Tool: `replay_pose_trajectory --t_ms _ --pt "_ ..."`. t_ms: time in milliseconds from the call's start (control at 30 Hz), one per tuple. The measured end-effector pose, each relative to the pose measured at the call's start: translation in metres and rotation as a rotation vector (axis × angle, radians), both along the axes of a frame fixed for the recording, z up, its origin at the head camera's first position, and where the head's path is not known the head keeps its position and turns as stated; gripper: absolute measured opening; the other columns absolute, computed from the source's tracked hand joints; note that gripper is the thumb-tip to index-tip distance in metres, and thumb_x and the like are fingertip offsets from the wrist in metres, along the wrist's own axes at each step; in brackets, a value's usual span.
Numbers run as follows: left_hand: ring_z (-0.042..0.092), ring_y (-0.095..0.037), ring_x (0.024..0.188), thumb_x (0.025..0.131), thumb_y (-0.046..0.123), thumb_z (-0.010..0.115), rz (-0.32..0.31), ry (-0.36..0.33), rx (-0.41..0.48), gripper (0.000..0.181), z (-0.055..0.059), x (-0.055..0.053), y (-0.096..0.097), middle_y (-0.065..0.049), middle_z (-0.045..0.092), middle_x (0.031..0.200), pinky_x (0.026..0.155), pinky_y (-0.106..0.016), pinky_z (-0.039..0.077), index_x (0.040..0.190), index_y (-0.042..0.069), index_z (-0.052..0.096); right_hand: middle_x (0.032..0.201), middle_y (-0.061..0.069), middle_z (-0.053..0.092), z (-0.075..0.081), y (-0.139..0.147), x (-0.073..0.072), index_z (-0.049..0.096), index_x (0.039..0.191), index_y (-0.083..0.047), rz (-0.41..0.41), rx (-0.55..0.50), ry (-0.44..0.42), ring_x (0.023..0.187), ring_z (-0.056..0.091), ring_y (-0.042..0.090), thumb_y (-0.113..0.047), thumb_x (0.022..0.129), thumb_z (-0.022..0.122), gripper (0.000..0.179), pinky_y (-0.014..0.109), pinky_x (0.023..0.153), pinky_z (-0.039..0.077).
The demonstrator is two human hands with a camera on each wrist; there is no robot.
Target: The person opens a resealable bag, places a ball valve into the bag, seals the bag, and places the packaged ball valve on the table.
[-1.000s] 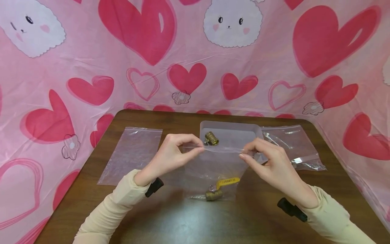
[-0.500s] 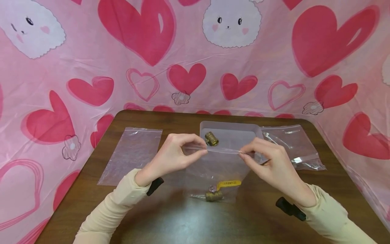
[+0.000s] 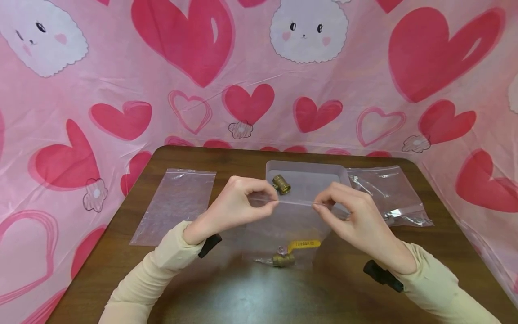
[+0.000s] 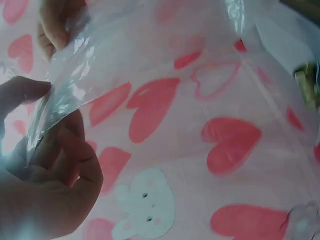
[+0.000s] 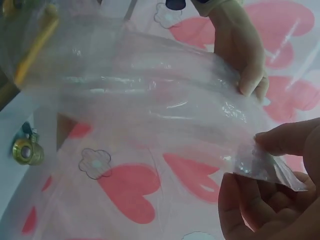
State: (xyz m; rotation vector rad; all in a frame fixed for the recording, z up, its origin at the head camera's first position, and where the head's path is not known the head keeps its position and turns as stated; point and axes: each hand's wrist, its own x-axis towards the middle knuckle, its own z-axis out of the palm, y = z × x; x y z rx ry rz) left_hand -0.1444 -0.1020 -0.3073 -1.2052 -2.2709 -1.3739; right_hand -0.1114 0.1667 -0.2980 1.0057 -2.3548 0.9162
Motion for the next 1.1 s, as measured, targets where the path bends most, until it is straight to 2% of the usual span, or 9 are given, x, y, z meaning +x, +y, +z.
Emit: replay_pose_trajectory --t_ms 167,267,400,567,733,800,900,1000,1100 --pt "0.067 -0.002 0.076 0.081 0.011 0.08 0.048 0.176 -0.046 0.01 0.002 -0.001 0.0 0.003 0.074 0.083 0.072 -0.016 0.055 0.089 0.012 0.075 0.084 -0.014 0.062 0.0 -0.002 -0.001 0.069 0.089 -0.018 -0.008 0.011 -0.005 0.08 0.057 -0.003 -0.004 0.083 0.076 0.017 0.012 0.072 0.047" --pt "0.064 -0.002 0.072 0.079 0.013 0.083 0.043 0.221 -0.042 0.012 0.001 -0.001 0.002 0.004 0.073 0.081 0.066 -0.015 0.051 0.089 0.013 0.076 0.085 -0.013 0.063 -0.001 -0.004 -0.001 0.071 0.094 -0.018 0.001 0.01 -0.006 0.08 0.057 -0.003 -0.005 0.084 0.076 0.017 0.012 0.069 0.045" --pt "0.063 -0.002 0.071 0.08 0.01 0.081 0.012 0.195 -0.024 0.01 0.001 -0.001 0.005 0.002 0.073 0.08 0.068 -0.015 0.052 0.088 0.012 0.076 0.084 -0.012 0.064 -0.001 -0.007 -0.002 0.073 0.1 -0.019 0.036 -0.007 0.034 0.078 0.056 -0.003 -0.001 0.08 0.078 0.027 0.012 0.066 0.042" --pt "0.068 -0.002 0.075 0.083 0.007 0.078 -0.014 0.113 -0.007 0.006 0.0 0.0 0.007 0.001 0.074 0.081 0.074 -0.016 0.056 0.087 0.01 0.075 0.079 -0.012 0.062 -0.002 -0.012 -0.003 0.074 0.093 -0.018 0.081 -0.05 0.058 0.075 0.052 -0.003 0.001 0.076 0.081 0.027 0.012 0.065 0.042" --pt "0.067 -0.001 0.075 0.084 0.008 0.078 -0.027 0.099 -0.016 0.004 0.002 0.001 0.008 0.002 0.074 0.081 0.074 -0.016 0.056 0.086 0.01 0.074 0.079 -0.012 0.06 -0.001 -0.013 -0.004 0.072 0.089 -0.016 0.073 -0.045 0.052 0.075 0.051 -0.003 -0.014 0.089 0.074 0.003 0.015 0.064 0.042" --pt "0.067 0.0 0.074 0.083 0.01 0.079 -0.027 0.092 -0.016 0.006 0.003 0.001 0.008 0.002 0.074 0.081 0.073 -0.016 0.056 0.087 0.01 0.075 0.08 -0.012 0.06 0.0 -0.013 -0.004 0.072 0.088 -0.016 0.068 -0.042 0.044 0.076 0.052 -0.003 -0.022 0.093 0.07 0.007 0.015 0.065 0.043" --pt "0.063 0.002 0.07 0.082 0.012 0.08 -0.029 0.08 -0.022 0.008 0.003 0.001 0.009 0.004 0.075 0.082 0.068 -0.016 0.054 0.088 0.012 0.076 0.081 -0.012 0.061 -0.001 -0.013 -0.004 0.071 0.088 -0.017 0.069 -0.044 0.027 0.077 0.053 -0.002 -0.025 0.094 0.068 0.01 0.014 0.066 0.044" --pt "0.06 0.003 0.067 0.082 0.013 0.081 -0.025 0.073 -0.022 0.007 0.002 0.001 0.01 0.005 0.075 0.081 0.065 -0.017 0.051 0.088 0.013 0.077 0.079 -0.012 0.06 -0.002 -0.015 -0.004 0.073 0.089 -0.017 0.077 -0.05 0.037 0.076 0.052 -0.003 -0.019 0.09 0.074 0.003 0.013 0.065 0.043" --pt "0.058 0.003 0.065 0.082 0.011 0.079 -0.029 0.066 -0.013 0.006 0.001 0.001 0.011 0.004 0.075 0.079 0.063 -0.017 0.05 0.087 0.013 0.077 0.075 -0.012 0.057 -0.002 -0.018 -0.005 0.075 0.092 -0.017 0.094 -0.054 0.058 0.073 0.05 -0.003 -0.009 0.08 0.082 0.016 0.011 0.063 0.041"
